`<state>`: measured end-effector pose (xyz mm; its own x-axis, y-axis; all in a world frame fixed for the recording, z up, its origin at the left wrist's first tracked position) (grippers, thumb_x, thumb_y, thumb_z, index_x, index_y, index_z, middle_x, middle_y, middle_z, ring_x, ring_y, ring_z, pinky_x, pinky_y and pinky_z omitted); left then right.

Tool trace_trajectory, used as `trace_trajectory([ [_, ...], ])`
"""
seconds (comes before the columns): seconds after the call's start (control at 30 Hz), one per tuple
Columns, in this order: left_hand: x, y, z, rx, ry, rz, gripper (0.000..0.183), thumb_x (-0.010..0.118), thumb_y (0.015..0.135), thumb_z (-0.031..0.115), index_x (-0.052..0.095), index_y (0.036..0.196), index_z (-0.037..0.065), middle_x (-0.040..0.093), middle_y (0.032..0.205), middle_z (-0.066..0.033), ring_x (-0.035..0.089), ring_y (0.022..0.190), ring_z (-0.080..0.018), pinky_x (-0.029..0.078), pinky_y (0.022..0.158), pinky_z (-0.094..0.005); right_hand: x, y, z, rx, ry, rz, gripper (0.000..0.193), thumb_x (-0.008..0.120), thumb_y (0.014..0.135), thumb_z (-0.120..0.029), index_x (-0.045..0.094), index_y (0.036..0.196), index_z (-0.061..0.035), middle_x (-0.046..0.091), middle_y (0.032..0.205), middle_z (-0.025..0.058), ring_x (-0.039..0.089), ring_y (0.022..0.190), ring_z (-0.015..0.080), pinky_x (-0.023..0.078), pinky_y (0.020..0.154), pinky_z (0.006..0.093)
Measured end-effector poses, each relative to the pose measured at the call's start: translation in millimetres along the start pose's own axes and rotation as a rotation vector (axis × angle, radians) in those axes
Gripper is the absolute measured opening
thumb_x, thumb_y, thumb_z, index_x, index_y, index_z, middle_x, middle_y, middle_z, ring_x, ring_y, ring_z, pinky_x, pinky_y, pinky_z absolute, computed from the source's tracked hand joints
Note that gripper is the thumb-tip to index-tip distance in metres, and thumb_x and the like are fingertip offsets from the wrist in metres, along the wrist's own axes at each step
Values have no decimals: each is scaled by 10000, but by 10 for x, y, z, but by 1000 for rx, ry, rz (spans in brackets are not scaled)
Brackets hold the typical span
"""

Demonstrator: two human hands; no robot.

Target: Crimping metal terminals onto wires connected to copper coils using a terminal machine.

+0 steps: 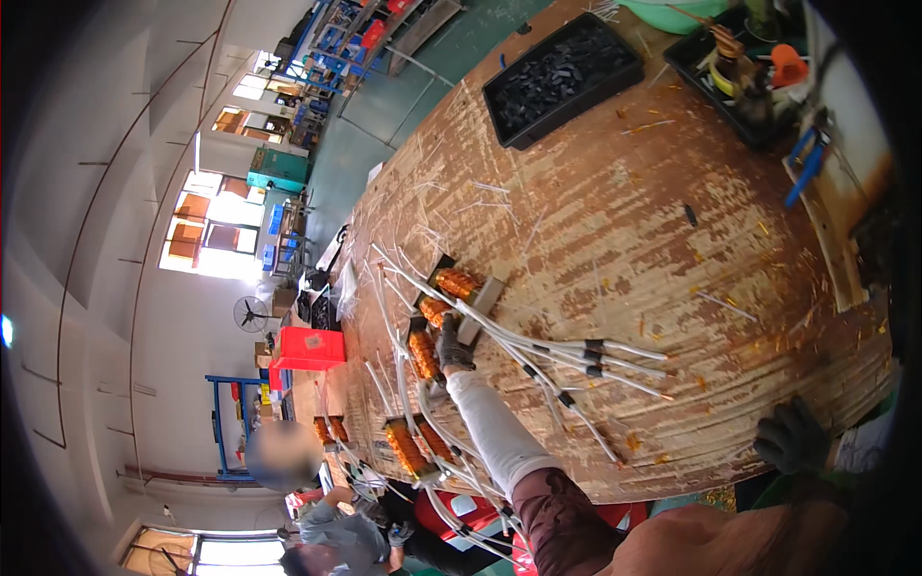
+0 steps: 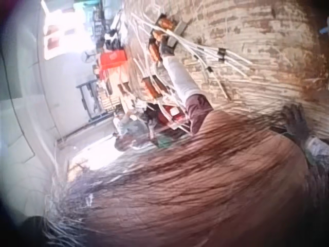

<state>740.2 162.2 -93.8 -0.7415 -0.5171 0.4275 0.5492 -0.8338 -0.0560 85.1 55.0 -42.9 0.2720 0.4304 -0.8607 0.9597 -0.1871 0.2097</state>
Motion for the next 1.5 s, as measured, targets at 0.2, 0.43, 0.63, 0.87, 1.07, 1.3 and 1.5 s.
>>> trace_trajectory([
  [0.2, 308, 342, 526, -121, 180, 296, 316, 637, 807, 267, 586, 1060, 86, 614, 942, -67, 601, 839, -219, 521, 672, -378, -6, 142, 83, -14, 22, -66, 285, 520, 730, -231, 606, 979, -122, 484, 1135, 108, 431, 1056, 327, 335, 906, 572],
  [0.43, 892, 564, 791, -256, 460, 657, 328, 687, 752, 258, 586, 1000, 68, 604, 795, -90, 608, 675, -239, 504, 537, -373, -9, 136, 159, -27, 36, -109, 282, 533, 720, -225, 606, 975, -129, 491, 1119, 93, 444, 1039, 315, 346, 894, 569],
  [0.63, 1355, 1120, 422, -352, 1090, 637, 276, 749, 569, 257, 659, 703, 33, 624, 704, -86, 565, 587, -178, 453, 536, -324, -24, -53, 17, 14, -76, -181, 290, 526, 744, -239, 603, 1009, -148, 473, 1169, 82, 415, 1078, 309, 337, 913, 573],
  [0.87, 2100, 740, 361, -478, 1607, 640, 390, 743, 517, 300, 676, 760, 2, 646, 743, -115, 619, 680, -195, 474, 620, -329, 118, -135, 20, -8, -95, -160, 349, 563, 730, -271, 572, 1057, -151, 440, 1213, 79, 366, 1137, 308, 301, 960, 554],
  [1.07, 3085, 10, -180, -491, 1706, 486, 516, 743, 524, 378, 675, 878, 8, 660, 854, -137, 641, 776, -221, 485, 690, -344, 20, -267, 9, 29, 33, -169, 480, 641, 680, -333, 542, 1098, -117, 413, 1244, 97, 334, 1185, 320, 253, 1008, 534],
  [1.3, 3481, -730, -158, -424, 1697, 618, 553, 760, 497, 402, 670, 885, 18, 658, 856, -145, 646, 787, -245, 504, 697, -340, 101, -409, 51, -98, 311, 285, 460, 650, 703, -378, 560, 1027, -63, 538, 1072, 122, 481, 1051, 292, 318, 973, 461],
  [1.5, 3574, -802, -483, -357, 1542, 517, 503, 755, 547, 323, 660, 919, -2, 634, 889, -142, 611, 760, -206, 479, 666, -351, 152, -1105, 26, 164, 821, 179, 241, 669, 744, -211, 591, 894, -39, 600, 785, 87, 593, 685, 212, 473, 642, 298],
])
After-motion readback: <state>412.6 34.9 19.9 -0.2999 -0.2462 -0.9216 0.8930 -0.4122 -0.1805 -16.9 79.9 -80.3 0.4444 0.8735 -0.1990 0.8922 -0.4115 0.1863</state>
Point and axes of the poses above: each hand's wrist, its own y-axis towards the middle knuckle, its own x-axis out of the palm, z = x × y, the point moved 5 cm from there along y, towards the middle knuckle
